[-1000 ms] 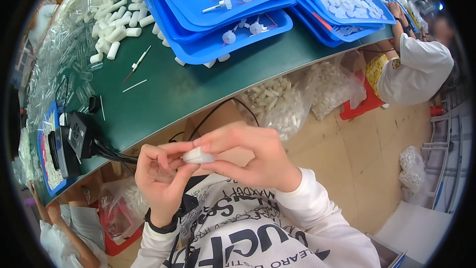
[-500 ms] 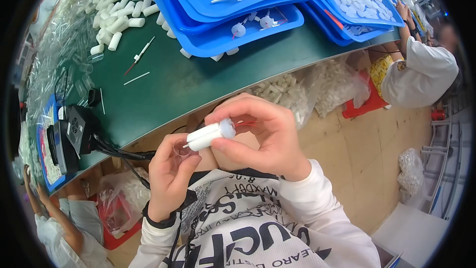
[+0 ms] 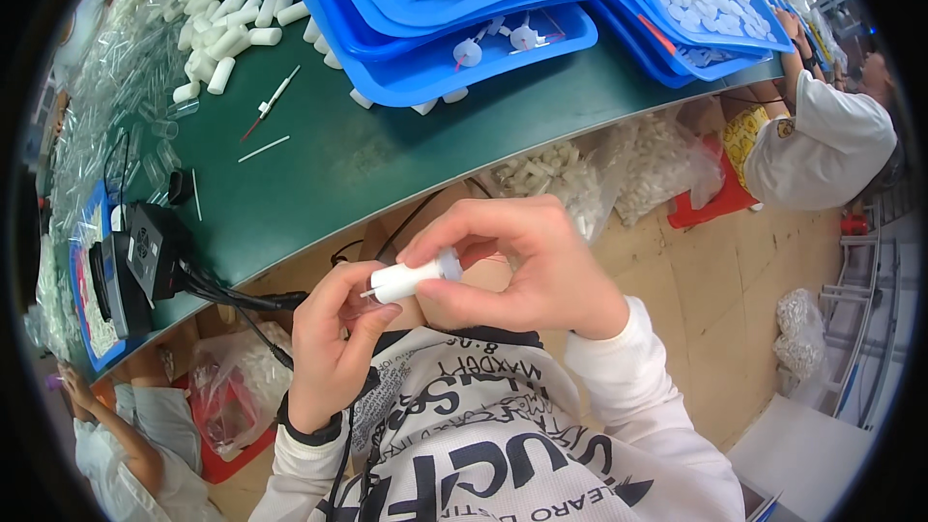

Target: The person assembles small white cylindrical components by inserting thin white rods into them. They pick up the components and rods from a green table, fit them together by hand, and place the finished units into blue trays.

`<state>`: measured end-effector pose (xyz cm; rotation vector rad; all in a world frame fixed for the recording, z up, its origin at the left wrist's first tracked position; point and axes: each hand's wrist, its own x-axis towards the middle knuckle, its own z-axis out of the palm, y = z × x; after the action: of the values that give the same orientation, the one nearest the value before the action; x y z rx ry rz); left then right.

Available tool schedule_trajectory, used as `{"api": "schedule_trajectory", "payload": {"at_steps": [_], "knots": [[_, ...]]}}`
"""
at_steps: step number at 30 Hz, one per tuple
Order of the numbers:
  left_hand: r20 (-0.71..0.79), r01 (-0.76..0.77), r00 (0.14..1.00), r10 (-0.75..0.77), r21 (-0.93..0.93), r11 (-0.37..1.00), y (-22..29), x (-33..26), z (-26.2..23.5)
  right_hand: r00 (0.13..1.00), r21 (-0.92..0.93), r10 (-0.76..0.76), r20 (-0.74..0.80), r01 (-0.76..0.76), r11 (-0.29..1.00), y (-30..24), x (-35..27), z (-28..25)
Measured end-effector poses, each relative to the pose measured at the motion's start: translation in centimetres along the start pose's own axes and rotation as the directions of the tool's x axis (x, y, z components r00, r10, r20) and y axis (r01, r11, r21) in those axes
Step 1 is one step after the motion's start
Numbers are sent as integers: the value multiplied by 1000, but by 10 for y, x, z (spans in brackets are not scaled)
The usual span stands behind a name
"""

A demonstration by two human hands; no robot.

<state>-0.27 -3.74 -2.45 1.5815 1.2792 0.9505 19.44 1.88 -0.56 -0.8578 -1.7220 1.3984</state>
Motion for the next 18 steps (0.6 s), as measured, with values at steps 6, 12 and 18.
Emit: {"api": "schedule_trajectory", "payload": {"at_steps": [6, 12, 18], "knots": [[47, -81, 996, 71, 259, 963, -2, 1, 1, 976, -206, 159, 147, -127, 970, -7, 5, -9], [84, -145, 989, 125, 296, 944, -3, 2, 5, 977, -131, 188, 99, -174, 976, 5, 2, 2], [82, -49, 996, 32, 215, 975, 7, 2, -7, 978, 292, 183, -103, -146, 945, 9, -16, 1]]}}
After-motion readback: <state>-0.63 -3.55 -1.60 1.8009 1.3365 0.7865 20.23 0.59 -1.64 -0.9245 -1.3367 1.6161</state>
